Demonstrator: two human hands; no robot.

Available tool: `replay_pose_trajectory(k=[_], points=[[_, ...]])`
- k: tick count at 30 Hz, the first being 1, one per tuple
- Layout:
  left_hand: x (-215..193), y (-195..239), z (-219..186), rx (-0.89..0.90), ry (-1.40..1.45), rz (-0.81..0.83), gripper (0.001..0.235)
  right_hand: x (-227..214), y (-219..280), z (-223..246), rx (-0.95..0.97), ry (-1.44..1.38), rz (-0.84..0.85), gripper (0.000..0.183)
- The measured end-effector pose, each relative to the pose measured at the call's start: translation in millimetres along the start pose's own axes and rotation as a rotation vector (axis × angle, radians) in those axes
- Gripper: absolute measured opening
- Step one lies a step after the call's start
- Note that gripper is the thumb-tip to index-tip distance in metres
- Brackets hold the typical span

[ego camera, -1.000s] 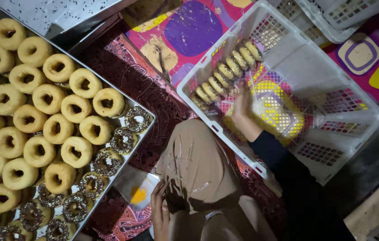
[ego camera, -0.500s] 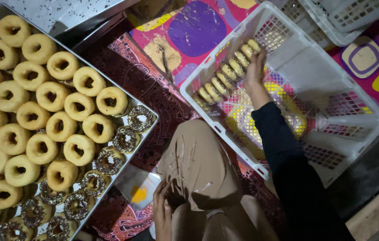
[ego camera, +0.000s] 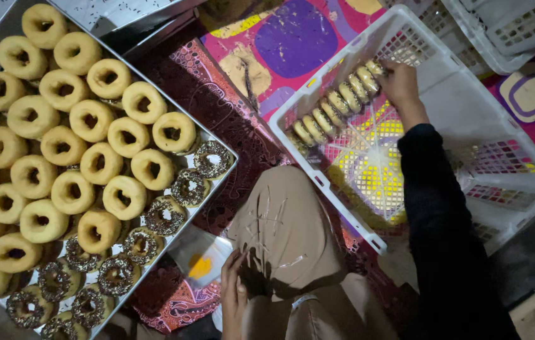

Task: The person sits on a patterned mat and repeatedly picks donuts from a metal tray, places them into small plastic bags, and stacks the filled bags in a white crate. The donuts include plain and chocolate-sprinkled varieties.

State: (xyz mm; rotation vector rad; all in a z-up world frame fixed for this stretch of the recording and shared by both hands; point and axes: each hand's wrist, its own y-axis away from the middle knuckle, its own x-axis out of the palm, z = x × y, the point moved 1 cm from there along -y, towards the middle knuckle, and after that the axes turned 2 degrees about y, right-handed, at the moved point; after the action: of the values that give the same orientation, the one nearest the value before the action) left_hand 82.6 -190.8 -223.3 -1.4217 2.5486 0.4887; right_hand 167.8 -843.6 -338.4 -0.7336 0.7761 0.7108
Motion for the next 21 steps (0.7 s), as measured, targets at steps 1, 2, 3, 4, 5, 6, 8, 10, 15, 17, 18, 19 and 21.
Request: replay_pose_trajectory(k=[1, 2, 3, 4, 5, 6, 8, 10, 15, 17, 18, 19, 21], points=[[1, 1, -2, 0.027, -0.002, 0.001, 0.076, -7, 2, 2, 0.04, 0.033, 0.023, 0.022], [0, 1, -3, 0.055, -0.004, 0.005, 0.076, -13, 7, 5, 0.084, 0.066, 0.045, 0.018], [-2, 2, -5, 0.055, -0.003, 0.001, 0.076, -24, 13, 8, 0.101, 0.136, -0.018, 0.014], [-4, 3, -6, 0.056, -0.006, -0.003, 0.076, -32, 20, 13, 0.12, 0.202, -0.081, 0.013], [-8, 3, -7, 0.056, -0.009, -0.007, 0.076, -41, 28, 19, 0.039, 0.176, -0.132, 0.012], [-10, 4, -7, 0.024, 0.017, -0.01, 0.076, -52, 37, 25, -0.044, 0.152, -0.18, 0.013], [-13, 5, -4, -0.041, 0.074, -0.018, 0.075, -69, 49, 36, -0.059, 0.11, -0.205, 0.014], [-11, 6, -1, -0.044, 0.072, -0.012, 0.075, -78, 55, 46, -0.08, 0.041, -0.168, 0.019], [-9, 3, 4, 0.03, -0.061, 0.041, 0.075, -54, 50, 50, -0.052, -0.072, -0.023, 0.025], [-11, 7, 2, 0.021, -0.083, 0.032, 0.076, -39, 40, 44, -0.025, 0.035, -0.034, 0.014], [-12, 8, 1, 0.028, -0.064, 0.012, 0.075, -35, 33, 40, -0.015, 0.09, -0.042, 0.011], [-13, 11, 1, 0.036, -0.044, -0.008, 0.073, -33, 25, 38, -0.038, 0.109, -0.059, 0.009], [-16, 20, 0, 0.03, -0.037, -0.05, 0.071, -39, 21, 32, -0.082, 0.144, -0.084, 0.012]])
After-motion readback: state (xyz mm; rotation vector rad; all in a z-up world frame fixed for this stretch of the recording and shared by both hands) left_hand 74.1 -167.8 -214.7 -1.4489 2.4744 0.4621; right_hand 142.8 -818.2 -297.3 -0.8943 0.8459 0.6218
